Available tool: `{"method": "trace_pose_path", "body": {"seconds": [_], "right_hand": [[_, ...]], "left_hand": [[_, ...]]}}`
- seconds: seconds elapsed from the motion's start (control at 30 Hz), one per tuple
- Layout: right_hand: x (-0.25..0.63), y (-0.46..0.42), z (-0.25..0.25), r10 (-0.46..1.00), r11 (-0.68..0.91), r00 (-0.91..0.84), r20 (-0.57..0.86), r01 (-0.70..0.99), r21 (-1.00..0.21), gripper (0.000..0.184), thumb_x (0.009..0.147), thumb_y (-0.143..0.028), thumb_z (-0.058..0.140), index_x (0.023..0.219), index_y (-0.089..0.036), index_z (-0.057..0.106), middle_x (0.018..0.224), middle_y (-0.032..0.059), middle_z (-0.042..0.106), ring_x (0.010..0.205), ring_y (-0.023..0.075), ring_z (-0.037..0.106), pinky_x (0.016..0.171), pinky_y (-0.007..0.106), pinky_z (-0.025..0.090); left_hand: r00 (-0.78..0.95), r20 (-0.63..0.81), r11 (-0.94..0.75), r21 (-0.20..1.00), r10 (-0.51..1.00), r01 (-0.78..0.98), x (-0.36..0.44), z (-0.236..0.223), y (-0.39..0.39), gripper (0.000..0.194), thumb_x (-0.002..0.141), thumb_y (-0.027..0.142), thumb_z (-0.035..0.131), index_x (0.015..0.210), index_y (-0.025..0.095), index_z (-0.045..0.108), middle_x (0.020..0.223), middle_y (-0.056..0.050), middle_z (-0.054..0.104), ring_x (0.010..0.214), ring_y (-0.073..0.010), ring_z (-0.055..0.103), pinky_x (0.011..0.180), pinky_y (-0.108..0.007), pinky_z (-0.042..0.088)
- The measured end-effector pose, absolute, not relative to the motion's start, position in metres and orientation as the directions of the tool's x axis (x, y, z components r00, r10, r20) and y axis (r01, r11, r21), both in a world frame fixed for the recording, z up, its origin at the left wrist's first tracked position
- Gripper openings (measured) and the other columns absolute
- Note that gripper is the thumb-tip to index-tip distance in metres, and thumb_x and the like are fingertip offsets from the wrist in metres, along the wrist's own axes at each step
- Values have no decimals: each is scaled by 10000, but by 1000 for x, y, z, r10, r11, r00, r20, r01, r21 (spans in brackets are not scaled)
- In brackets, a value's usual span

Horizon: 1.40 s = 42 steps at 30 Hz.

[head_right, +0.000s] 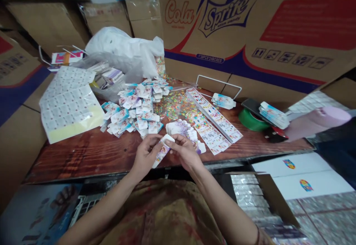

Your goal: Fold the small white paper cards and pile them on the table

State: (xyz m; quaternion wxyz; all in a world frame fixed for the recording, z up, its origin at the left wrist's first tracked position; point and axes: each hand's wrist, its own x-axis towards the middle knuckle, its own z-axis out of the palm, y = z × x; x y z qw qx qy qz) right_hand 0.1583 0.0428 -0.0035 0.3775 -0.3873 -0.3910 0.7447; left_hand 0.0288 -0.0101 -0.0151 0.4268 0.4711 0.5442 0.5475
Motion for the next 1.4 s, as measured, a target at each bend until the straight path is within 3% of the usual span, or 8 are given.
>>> {"method": "trace_pose_path", "body": {"seconds": [0.13,0.3,0.37,0.7,0.97,1.2,1.3,1.4], "right_hand": [[158,39,-12,917,-253,-361,-171,-194,-948,308,582,-412,817,714,-187,654,590,-28,596,453,88,470,416,206,401],[161,33,-13,878,402,-310,365,63,-913,171,813,-352,637,823,-209,730,778,47,672,731,180,613,665,305,503],[160,31,-10,825,506,-352,442,111,-855,159,836,-306,615,889,-228,743,825,54,680,784,191,623,706,319,507],[146,40,-14,948,134,-296,116,40,-990,202,677,-411,762,744,-221,754,711,34,708,642,173,630,610,287,533],[150,26,-9,855,356,-411,315,24,-934,229,849,-413,599,886,-253,758,841,62,708,794,214,666,707,327,559],[142,19,-22,829,440,-437,347,129,-888,298,874,-350,574,1150,-273,660,1047,67,687,949,222,649,828,351,538],[144,21,-25,879,406,-346,327,185,-895,511,865,-381,580,1352,-272,471,1128,89,635,936,209,636,816,355,530],[159,30,-26,937,343,-126,327,145,-928,492,848,-386,602,1307,-242,502,987,68,647,850,186,637,770,330,522]], "left_hand": [[-188,128,-87,973,974,212,26,-13,-11,247,898,361,461,893,163,610,789,-13,645,717,-122,588,680,-210,446],[-236,158,-49,912,959,408,26,-10,-16,252,944,345,360,974,189,556,784,-11,629,701,-124,591,683,-226,432],[-315,144,0,910,938,415,26,-11,-18,244,956,332,316,1032,192,500,790,-15,621,689,-130,594,664,-239,429],[-279,192,-61,907,941,417,17,-16,-26,195,952,301,317,1088,208,421,872,-42,645,765,-159,647,705,-278,459],[-320,178,-41,918,931,394,17,-9,-27,225,956,302,314,1112,215,451,801,-18,629,707,-146,617,670,-262,445],[-364,121,24,929,923,369,16,-4,-22,246,956,305,311,1103,209,484,824,-24,643,740,-151,616,691,-265,451],[-424,171,23,909,890,415,-15,14,5,246,957,311,313,1087,211,497,802,-23,642,736,-159,611,702,-275,466],[-495,355,-11,821,793,571,-64,35,42,247,952,233,303,1116,191,482,927,-66,639,863,-184,608,816,-323,472]]}}
